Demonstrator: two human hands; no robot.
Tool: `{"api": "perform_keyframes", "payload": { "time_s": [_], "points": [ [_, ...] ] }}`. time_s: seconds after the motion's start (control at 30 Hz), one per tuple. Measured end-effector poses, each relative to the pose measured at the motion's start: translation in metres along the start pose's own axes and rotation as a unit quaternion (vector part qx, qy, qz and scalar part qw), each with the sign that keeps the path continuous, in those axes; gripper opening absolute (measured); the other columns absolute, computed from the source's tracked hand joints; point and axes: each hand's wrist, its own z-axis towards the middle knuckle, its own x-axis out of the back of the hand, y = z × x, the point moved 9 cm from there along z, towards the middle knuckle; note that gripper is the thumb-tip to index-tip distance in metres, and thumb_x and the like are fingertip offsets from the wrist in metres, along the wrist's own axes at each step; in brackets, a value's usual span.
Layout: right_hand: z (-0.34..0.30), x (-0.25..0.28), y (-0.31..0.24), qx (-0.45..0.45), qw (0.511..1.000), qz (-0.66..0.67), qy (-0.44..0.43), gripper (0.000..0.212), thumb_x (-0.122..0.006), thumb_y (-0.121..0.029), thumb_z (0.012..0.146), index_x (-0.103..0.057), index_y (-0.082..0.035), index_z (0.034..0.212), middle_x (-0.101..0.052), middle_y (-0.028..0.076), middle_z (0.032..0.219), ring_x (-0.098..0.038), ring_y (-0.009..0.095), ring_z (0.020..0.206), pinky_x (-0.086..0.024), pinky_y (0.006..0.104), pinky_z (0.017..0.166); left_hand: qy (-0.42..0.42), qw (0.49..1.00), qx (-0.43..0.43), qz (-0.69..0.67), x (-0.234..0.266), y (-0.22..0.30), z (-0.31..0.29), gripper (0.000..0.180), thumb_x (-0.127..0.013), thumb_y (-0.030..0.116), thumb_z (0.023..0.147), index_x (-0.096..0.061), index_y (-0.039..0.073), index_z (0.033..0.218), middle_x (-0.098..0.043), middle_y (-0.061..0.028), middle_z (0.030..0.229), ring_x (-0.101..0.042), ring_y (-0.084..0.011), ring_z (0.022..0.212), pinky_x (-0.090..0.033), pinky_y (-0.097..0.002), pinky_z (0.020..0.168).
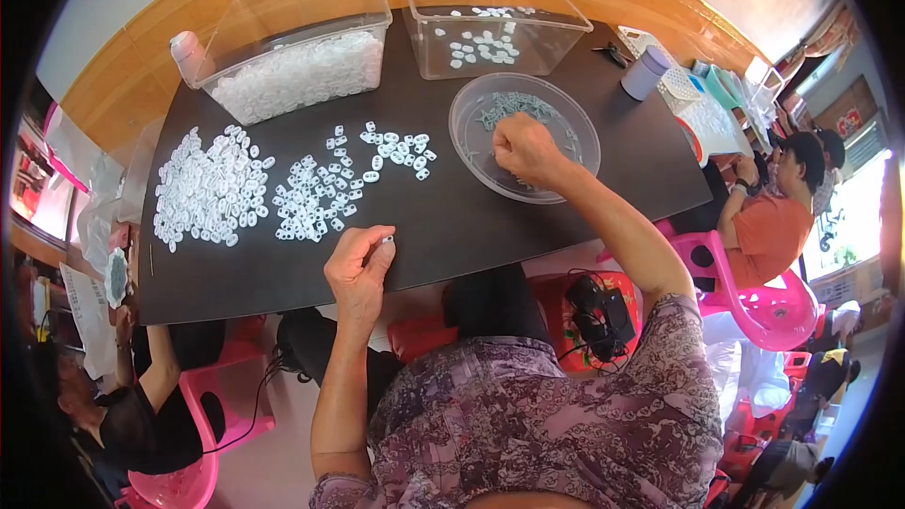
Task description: Manually inserting small pins into plastic housings at a workbench.
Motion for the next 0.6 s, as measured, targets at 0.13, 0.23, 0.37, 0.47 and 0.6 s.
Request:
{"api": "perform_keyframes", "payload": {
  "time_s": [0.13,0.23,0.37,0.47,0.6],
  "points": [
    [0.001,0.006,0.001,-0.014,0.998,0.050,0.035,0.004,-0.057,-0.002,0.069,-0.056,-0.003,0.073,-0.057,0.014,0.067,-0.056,0.032,0.073,-0.045,0.0416,0.065,0.005,1.000,-0.004,-0.004,0.001,0.000,0.004,0.014,-0.067,0.005,0.080,-0.066,-0.001,0.093,-0.049,0.0023,0.075,-0.044,-0.0067,0.069,-0.036,-0.0194,0.063],
    [-0.002,0.006,0.004,-0.017,0.996,0.080,0.046,0.006,-0.059,-0.002,0.074,-0.057,-0.003,0.079,-0.055,0.008,0.072,-0.056,0.021,0.069,-0.046,0.0329,0.064,0.004,1.000,-0.003,-0.007,0.001,0.000,0.002,0.014,-0.066,0.004,0.080,-0.066,-0.001,0.093,-0.049,0.0023,0.075,-0.044,-0.0067,0.069,-0.036,-0.0195,0.063],
    [-0.002,0.006,0.008,-0.044,0.995,0.086,0.040,0.013,-0.060,-0.001,0.074,-0.059,-0.002,0.087,-0.058,0.007,0.074,-0.057,0.015,0.069,-0.047,0.0287,0.064,0.008,1.000,0.006,-0.007,0.002,0.002,0.001,0.014,-0.066,0.003,0.080,-0.066,-0.001,0.093,-0.049,0.0023,0.075,-0.044,-0.0067,0.069,-0.036,-0.0194,0.063],
    [-0.004,0.002,0.019,-0.125,0.980,0.154,0.011,0.019,-0.062,-0.001,0.072,-0.060,-0.001,0.092,-0.060,0.006,0.077,-0.058,0.011,0.071,-0.047,0.0255,0.065,0.014,1.000,0.001,-0.001,0.003,0.003,0.001,0.013,-0.065,0.003,0.080,-0.066,-0.001,0.093,-0.049,0.0026,0.075,-0.044,-0.0066,0.068,-0.036,-0.0194,0.062],
    [-0.007,0.005,0.015,-0.180,0.957,0.228,0.014,0.021,-0.063,-0.001,0.071,-0.061,0.003,0.092,-0.062,0.006,0.079,-0.059,0.010,0.073,-0.049,0.0243,0.068,0.017,0.999,0.018,-0.023,0.001,0.001,0.004,0.011,-0.065,0.004,0.081,-0.066,0.000,0.092,-0.051,0.0018,0.075,-0.046,-0.0063,0.068,-0.037,-0.0198,0.061]
  ]
}}
